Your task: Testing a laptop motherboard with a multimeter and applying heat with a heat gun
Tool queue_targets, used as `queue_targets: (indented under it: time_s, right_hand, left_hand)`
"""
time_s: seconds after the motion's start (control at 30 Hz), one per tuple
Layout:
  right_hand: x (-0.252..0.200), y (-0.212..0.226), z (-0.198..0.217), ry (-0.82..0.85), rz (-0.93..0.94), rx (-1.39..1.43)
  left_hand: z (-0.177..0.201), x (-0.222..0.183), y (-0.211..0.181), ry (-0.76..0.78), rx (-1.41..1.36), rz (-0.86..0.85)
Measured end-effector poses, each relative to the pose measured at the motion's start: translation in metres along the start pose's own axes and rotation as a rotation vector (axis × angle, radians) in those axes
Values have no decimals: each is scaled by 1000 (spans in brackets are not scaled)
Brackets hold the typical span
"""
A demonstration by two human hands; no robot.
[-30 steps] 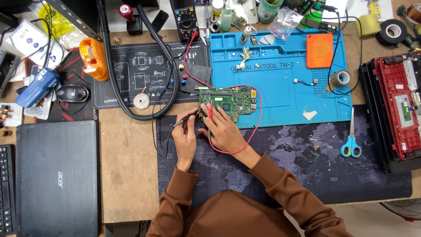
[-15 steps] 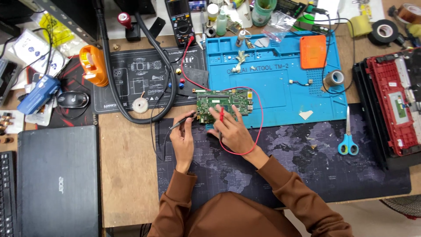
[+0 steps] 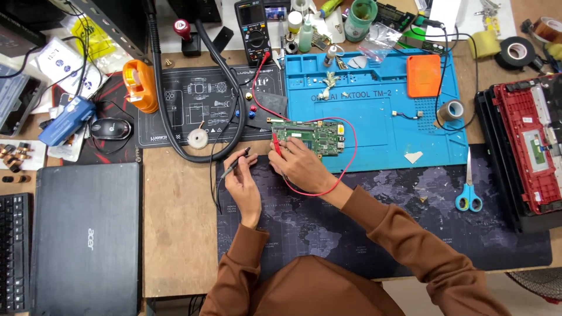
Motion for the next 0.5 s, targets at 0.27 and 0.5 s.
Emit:
queue_targets:
  time_s: [0.27, 0.5]
  right_hand:
    - [50, -46, 73, 228, -29, 23]
    - [85, -50, 137, 287, -239, 505]
  left_hand:
    - [1, 0, 1, 36, -55, 15]
    - [0, 1, -2, 46, -64, 43]
Point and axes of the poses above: each hand's wrist, its own x-axis towards the middle knuckle, its own z-axis out of the back of the hand, y = z × x, the point moved 1 cm from there along x, towards the middle knuckle, and after that the axes turned 11 degrees about x, right-handed, at the moved point
